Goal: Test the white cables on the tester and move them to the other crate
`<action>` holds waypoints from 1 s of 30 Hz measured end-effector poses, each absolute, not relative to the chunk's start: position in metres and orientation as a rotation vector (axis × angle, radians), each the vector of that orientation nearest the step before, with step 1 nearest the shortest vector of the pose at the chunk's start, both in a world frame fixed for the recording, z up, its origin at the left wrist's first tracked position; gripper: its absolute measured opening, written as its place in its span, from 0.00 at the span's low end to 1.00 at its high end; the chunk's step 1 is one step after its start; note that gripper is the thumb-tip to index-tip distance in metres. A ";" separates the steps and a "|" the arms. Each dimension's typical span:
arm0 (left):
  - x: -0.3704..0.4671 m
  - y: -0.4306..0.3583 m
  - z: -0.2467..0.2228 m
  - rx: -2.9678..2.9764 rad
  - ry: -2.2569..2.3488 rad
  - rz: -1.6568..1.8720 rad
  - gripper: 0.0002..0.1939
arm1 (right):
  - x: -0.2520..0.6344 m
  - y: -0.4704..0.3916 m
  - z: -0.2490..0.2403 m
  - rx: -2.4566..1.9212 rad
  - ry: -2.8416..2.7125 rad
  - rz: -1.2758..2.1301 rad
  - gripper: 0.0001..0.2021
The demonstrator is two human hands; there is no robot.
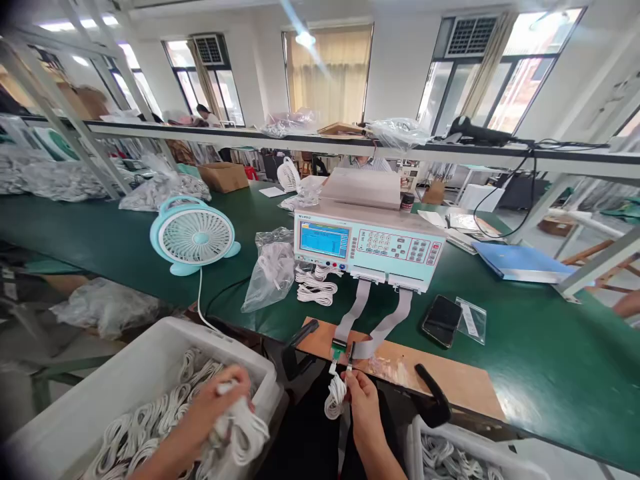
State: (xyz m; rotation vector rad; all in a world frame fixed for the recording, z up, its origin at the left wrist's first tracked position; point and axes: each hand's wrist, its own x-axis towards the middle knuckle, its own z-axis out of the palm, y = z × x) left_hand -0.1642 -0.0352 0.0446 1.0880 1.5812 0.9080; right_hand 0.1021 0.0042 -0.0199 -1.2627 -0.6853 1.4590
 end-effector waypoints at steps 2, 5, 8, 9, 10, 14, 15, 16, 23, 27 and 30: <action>-0.122 -0.020 0.034 1.171 1.397 0.852 0.16 | 0.106 0.005 -0.022 -1.279 -0.716 1.461 0.15; -0.077 0.003 0.012 1.318 1.317 0.833 0.14 | 0.110 0.006 -0.022 -1.317 -0.753 1.477 0.16; -0.050 0.019 -0.006 1.365 1.245 0.840 0.14 | 0.112 0.008 -0.021 -1.292 -0.744 1.513 0.17; -0.043 0.023 -0.010 1.354 1.219 0.843 0.14 | 0.112 0.009 -0.021 -1.272 -0.736 1.523 0.17; -0.038 0.026 -0.014 1.338 1.202 0.850 0.14 | 0.112 0.010 -0.022 -1.253 -0.730 1.531 0.17; -0.028 0.029 -0.019 1.310 1.209 0.909 0.15 | 0.112 0.014 -0.033 -1.232 -0.704 1.534 0.20; -0.028 0.029 -0.019 1.308 1.214 0.917 0.15 | 0.112 0.015 -0.037 -1.232 -0.696 1.535 0.21; -0.028 0.028 -0.019 1.306 1.219 0.926 0.14 | 0.112 0.016 -0.040 -1.234 -0.687 1.531 0.21; -0.031 0.033 -0.024 1.313 1.161 0.914 0.15 | 0.113 0.015 -0.040 -1.249 -0.783 1.486 0.20; -0.032 0.031 -0.024 1.262 1.133 0.906 0.16 | 0.113 0.005 -0.019 -1.283 -0.931 1.356 0.18; -0.031 0.029 -0.024 1.260 1.171 0.934 0.16 | 0.108 0.002 -0.009 -1.333 -0.883 1.313 0.18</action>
